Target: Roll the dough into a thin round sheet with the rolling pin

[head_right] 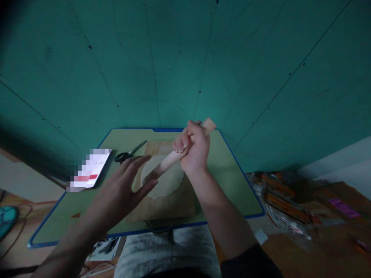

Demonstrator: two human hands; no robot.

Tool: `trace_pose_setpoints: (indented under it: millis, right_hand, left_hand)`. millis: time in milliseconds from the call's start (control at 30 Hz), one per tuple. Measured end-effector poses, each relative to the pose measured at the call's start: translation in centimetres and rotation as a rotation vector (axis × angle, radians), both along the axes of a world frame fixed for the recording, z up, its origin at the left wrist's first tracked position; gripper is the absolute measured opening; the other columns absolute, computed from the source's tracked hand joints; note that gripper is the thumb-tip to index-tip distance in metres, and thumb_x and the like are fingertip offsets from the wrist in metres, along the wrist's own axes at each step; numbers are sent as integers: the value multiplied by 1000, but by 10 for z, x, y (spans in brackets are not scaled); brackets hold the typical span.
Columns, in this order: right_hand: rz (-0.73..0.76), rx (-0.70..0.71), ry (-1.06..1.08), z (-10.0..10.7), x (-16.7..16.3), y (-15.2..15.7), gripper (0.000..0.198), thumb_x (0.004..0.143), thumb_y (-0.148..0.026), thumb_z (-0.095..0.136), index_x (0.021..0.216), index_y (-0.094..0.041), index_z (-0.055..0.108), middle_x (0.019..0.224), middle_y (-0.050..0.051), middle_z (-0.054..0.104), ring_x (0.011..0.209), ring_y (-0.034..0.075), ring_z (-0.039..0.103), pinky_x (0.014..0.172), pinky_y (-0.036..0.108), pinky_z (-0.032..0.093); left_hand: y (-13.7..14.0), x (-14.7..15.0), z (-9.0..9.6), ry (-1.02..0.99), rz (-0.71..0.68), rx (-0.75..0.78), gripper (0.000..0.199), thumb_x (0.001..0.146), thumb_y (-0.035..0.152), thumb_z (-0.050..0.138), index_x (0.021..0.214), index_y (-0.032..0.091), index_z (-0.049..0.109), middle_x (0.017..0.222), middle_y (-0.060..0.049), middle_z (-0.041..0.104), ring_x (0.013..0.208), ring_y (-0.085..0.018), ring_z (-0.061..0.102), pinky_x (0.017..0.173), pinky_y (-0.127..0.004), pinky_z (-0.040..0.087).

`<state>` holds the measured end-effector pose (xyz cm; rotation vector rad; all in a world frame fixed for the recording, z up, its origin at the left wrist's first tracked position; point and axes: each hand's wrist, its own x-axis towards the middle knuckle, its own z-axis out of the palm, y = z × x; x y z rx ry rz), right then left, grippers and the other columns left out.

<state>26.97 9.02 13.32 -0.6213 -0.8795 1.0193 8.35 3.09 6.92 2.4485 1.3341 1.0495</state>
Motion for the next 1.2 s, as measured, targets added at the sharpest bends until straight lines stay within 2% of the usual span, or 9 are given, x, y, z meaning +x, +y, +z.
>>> trace_pose_setpoints:
  millis: [100, 167, 333, 433, 633, 800, 933, 1100, 1200]
  right_hand:
    - [35, -23, 45, -5, -13, 2, 43, 72, -42, 64, 56, -26, 29, 38, -13, 25, 29, 7, 29, 34, 23, 31]
    - [85, -27, 36, -9, -19, 6, 40, 70, -40, 66, 57, -26, 32, 37, -13, 29, 30, 7, 30, 35, 23, 31]
    - [273, 13, -271, -9, -39, 15, 35, 75, -40, 68, 58, -25, 42, 39, -11, 42, 34, 7, 38, 38, 21, 34]
    - [277, 50, -389, -4, -49, 15, 37, 79, -40, 67, 56, -24, 44, 40, -9, 44, 36, 6, 41, 40, 20, 35]
    - [285, 84, -467, -2, -54, 14, 44, 80, -47, 68, 54, -24, 42, 41, -9, 42, 37, 6, 39, 40, 21, 33]
    - [253, 71, -495, -9, -55, 15, 46, 82, -50, 66, 55, -24, 40, 43, -9, 41, 40, 7, 39, 42, 22, 33]
    - [190, 113, -439, -18, -54, 15, 42, 83, -49, 66, 60, -24, 40, 47, -9, 39, 43, 8, 36, 43, 23, 31]
    - [135, 126, -444, -27, -51, 10, 39, 84, -50, 62, 63, -25, 41, 51, -8, 38, 47, 9, 36, 45, 24, 32]
    - [121, 138, -485, -26, -55, 8, 40, 83, -50, 61, 60, -25, 39, 52, -7, 38, 49, 9, 37, 45, 24, 32]
  left_hand:
    - [14, 4, -7, 20, -56, -93, 24, 97, 34, 55, 114, 19, 63, 98, -8, 69, 81, -20, 66, 68, -30, 51]
    - [25, 5, -12, 26, -75, -188, 15, 94, 31, 57, 99, 19, 66, 87, -5, 68, 72, -17, 64, 63, -27, 47]
    - [45, 6, -18, 80, -105, -403, 12, 87, 30, 65, 85, 19, 62, 77, -3, 71, 66, -18, 65, 58, -27, 42]
    - [51, 6, -20, 35, -92, -407, 11, 87, 30, 62, 89, 19, 60, 82, -4, 73, 72, -20, 69, 60, -28, 44]
    - [51, 6, -20, 72, -67, -426, 9, 87, 28, 61, 85, 19, 60, 84, -6, 75, 73, -21, 70, 61, -29, 45]
    - [50, 6, -22, 85, -58, -453, 10, 88, 29, 60, 88, 19, 62, 86, -7, 76, 77, -22, 72, 63, -29, 47]
    - [45, 9, -25, 125, -33, -409, 14, 90, 32, 61, 92, 19, 63, 86, -7, 76, 78, -23, 73, 64, -29, 49]
    - [37, 16, -26, 197, 44, -335, 13, 92, 29, 58, 93, 18, 64, 84, -9, 76, 75, -24, 73, 59, -28, 46]
    - [39, 16, -22, 179, 31, -361, 12, 90, 27, 58, 90, 17, 65, 82, -9, 75, 75, -24, 72, 59, -28, 45]
